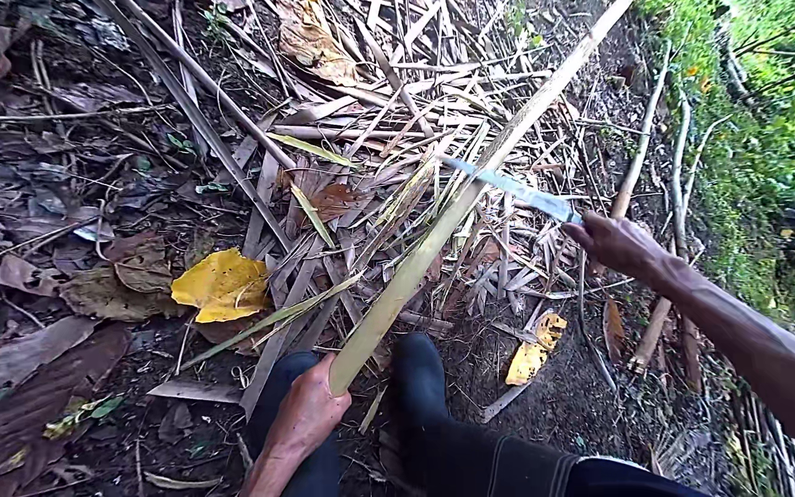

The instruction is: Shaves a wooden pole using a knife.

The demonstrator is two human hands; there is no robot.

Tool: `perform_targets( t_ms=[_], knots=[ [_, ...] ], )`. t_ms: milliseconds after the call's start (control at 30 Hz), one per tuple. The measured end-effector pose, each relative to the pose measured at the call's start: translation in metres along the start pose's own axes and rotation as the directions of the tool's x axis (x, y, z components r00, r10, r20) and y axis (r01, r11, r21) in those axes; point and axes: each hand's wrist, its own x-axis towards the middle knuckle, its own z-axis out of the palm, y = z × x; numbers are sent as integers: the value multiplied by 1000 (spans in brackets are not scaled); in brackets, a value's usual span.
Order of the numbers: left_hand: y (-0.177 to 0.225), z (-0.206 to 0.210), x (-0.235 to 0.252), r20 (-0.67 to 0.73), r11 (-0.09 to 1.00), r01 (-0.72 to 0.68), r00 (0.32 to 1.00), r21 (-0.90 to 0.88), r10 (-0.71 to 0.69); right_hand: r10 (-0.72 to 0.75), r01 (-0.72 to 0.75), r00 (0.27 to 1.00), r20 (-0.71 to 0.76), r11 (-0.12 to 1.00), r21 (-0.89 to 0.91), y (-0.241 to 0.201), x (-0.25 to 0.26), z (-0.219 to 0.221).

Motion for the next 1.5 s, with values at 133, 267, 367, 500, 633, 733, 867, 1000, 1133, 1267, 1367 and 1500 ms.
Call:
perform_targets(
  t_ms=[133,267,367,500,633,733,867,1000,1133,1267,1367,1500],
  knots=[
    [2,-2,0,-5,1000,23,1000,-1,-23,173,-176,984,44,983,53,-21,14,-30],
    [0,-2,1,-34,1000,-4,999,-9,4,36,-30,994,100,997,-66,-60,9,-47],
    [1,0,-1,-30,1000,-8,1000,2,8,215,-221,961,174,975,14,-22,35,-54],
    [1,1,0,-31,1000,-6,1000,-10,5,298,-308,944,142,950,49,-8,47,-64],
    [1,-1,-1,-47,1000,-20,999,-1,20,153,-150,977,147,988,-33,-47,35,-54],
    [0,1,-2,-49,1000,-24,998,0,24,209,-211,965,156,978,-6,-16,56,-53],
    [1,0,-2,-47,1000,-19,999,-4,18,292,-296,950,111,955,22,6,71,-58],
    [-3,-4,-1,-55,1000,-13,998,-11,13,96,-93,993,74,995,-49,-30,59,-48],
    [-2,-3,0,-46,1000,-13,999,-6,13,305,-311,947,101,949,45,-1,86,-54],
    [1,-4,-1,-44,1000,-15,999,-13,15,393,-403,914,101,908,114,19,94,-69],
    [-2,-2,1,-61,999,-36,997,-7,36,219,-223,973,69,974,52,10,83,-52],
    [0,-1,-2,-53,999,-39,998,-13,38,472,-477,879,69,868,140,34,92,-45]
  ],
)
